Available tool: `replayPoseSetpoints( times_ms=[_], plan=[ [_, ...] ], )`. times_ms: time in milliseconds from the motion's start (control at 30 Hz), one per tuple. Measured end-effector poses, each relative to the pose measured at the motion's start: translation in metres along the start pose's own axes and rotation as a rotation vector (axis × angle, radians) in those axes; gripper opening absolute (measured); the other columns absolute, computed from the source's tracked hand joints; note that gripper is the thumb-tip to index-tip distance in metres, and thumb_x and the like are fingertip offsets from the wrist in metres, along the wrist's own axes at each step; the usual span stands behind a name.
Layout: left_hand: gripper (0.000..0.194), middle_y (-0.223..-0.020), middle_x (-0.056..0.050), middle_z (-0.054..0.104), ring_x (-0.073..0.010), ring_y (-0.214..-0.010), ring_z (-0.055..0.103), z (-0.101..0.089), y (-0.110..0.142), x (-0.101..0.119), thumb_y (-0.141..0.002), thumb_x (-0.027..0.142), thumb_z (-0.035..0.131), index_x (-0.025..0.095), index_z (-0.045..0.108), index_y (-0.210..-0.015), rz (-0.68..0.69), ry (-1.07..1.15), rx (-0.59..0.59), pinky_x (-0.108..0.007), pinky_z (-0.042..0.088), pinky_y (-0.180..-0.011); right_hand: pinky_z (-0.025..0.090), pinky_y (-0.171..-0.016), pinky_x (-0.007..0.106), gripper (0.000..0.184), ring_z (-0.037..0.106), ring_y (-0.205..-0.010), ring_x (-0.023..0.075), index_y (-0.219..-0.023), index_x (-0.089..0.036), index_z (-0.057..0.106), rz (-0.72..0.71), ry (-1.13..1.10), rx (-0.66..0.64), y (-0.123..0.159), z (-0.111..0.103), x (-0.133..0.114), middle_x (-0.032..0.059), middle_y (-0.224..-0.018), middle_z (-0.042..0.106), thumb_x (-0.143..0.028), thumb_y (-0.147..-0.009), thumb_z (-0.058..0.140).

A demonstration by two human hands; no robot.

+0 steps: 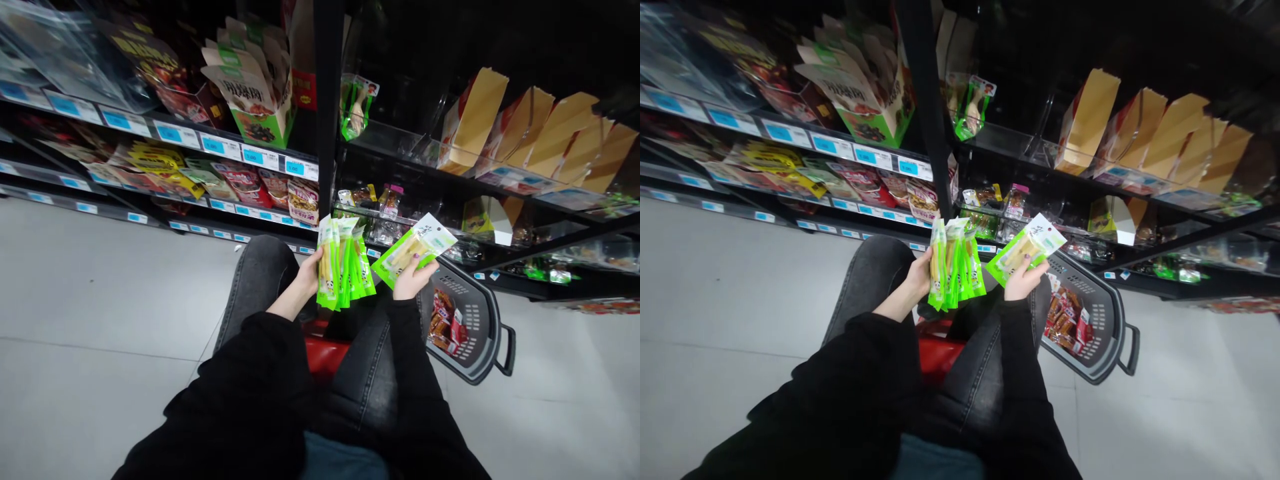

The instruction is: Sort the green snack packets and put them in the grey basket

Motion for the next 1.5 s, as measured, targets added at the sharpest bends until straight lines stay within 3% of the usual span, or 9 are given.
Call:
replayPoseSetpoints(
  times_ms=[67,267,533,700,867,1000,1100,1300,1500],
  plan=[
    [0.038,-0.084,-0.009,0.071,-0.0267,-0.086,0.066,-0.001,0.0,0.0,-0.075,0.03,0.058,0.011,0.06,-0.108,0.006,0.008,0.001,-0.037,0.052,-0.081,0.042,-0.07,0.035,0.035,0.059,-0.086,0.0256,-0.105,-0.02,0.041,-0.038,0.006,-0.105,0.003,0.004,0.0,0.0117,-0.095,0.06,-0.046,-0.081,0.04],
    [0.036,-0.083,-0.01,0.071,-0.0274,-0.089,0.065,0.001,0.002,0.0,-0.078,0.027,0.054,0.011,0.059,-0.109,-0.062,0.025,-0.011,-0.038,0.051,-0.083,0.046,-0.078,0.033,0.028,0.058,-0.086,0.0186,-0.095,-0.02,0.048,-0.168,-0.155,-0.627,0.023,0.03,0.004,0.0061,-0.091,0.063,-0.043,-0.081,0.042],
    [0.033,-0.083,-0.011,0.071,-0.0278,-0.088,0.066,-0.008,0.001,-0.002,-0.077,0.024,0.057,0.01,0.06,-0.106,-0.191,-0.031,-0.117,-0.039,0.051,-0.082,0.045,-0.084,0.035,0.036,0.057,-0.093,0.0186,-0.112,-0.021,0.05,-0.087,-0.276,-0.901,0.031,0.042,0.022,0.0047,-0.1,0.062,-0.041,-0.083,0.04],
    [0.031,-0.08,-0.013,0.071,-0.0271,-0.083,0.067,-0.012,-0.004,-0.005,-0.074,0.022,0.06,0.008,0.062,-0.102,-0.251,-0.084,-0.155,-0.037,0.052,-0.08,0.041,-0.088,0.039,0.03,0.054,-0.091,0.0194,-0.096,-0.02,0.057,-0.172,-0.128,-0.736,0.03,0.042,0.023,0.0058,-0.093,0.059,-0.039,-0.082,0.038],
    [0.025,-0.075,-0.012,0.071,-0.0243,-0.073,0.068,-0.007,-0.004,-0.011,-0.074,0.02,0.06,0.006,0.064,-0.094,-0.215,-0.105,-0.122,-0.034,0.053,-0.074,0.043,-0.082,0.035,0.032,0.051,-0.091,0.0168,-0.106,-0.019,0.049,-0.267,-0.227,-0.461,0.033,0.025,-0.002,0.0069,-0.099,0.05,-0.038,-0.083,0.039],
    [0.017,-0.07,-0.01,0.07,-0.0194,-0.056,0.065,-0.002,-0.003,-0.014,-0.073,0.019,0.062,0.008,0.066,-0.086,-0.151,-0.171,-0.082,-0.03,0.054,-0.06,0.042,-0.081,0.034,0.027,0.049,-0.089,0.0183,-0.082,-0.019,0.052,-0.458,-0.089,-0.508,0.044,0.015,-0.021,0.0044,-0.091,0.045,-0.04,-0.068,0.061],
    [0.011,-0.067,-0.009,0.07,-0.0177,-0.051,0.064,-0.001,-0.003,-0.014,-0.07,0.018,0.065,0.009,0.066,-0.078,-0.104,-0.216,-0.044,-0.028,0.053,-0.054,0.043,-0.077,0.032,0.027,0.049,-0.081,0.0173,-0.074,-0.019,0.049,-0.487,0.025,-0.566,0.052,0.021,-0.024,0.0028,-0.084,0.044,-0.039,-0.064,0.065],
    [0.014,-0.066,-0.009,0.069,-0.0194,-0.056,0.065,-0.004,-0.005,-0.017,-0.067,0.02,0.07,0.009,0.065,-0.075,-0.068,-0.228,-0.003,-0.03,0.054,-0.058,0.041,-0.067,0.028,0.024,0.047,-0.068,0.0144,-0.06,-0.018,0.05,-0.415,0.085,-0.609,0.051,0.032,-0.015,0.0017,-0.073,0.046,-0.037,-0.074,0.056],
    [0.021,-0.073,-0.011,0.071,-0.0223,-0.067,0.067,-0.006,-0.01,-0.018,-0.068,0.026,0.07,0.009,0.065,-0.079,-0.011,-0.207,-0.022,-0.034,0.054,-0.071,0.042,-0.069,0.028,0.022,0.054,-0.072,0.0152,-0.073,-0.017,0.062,-0.27,-0.072,-0.557,0.044,0.028,-0.009,0.0035,-0.077,0.057,-0.036,-0.077,0.052]
  ],
)
Point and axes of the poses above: each hand's wrist, its own y-axis away from the middle knuckle, its own z-axis out of the palm, x = y × z, the point moved 1 cm from there along -y, towards the middle knuckle
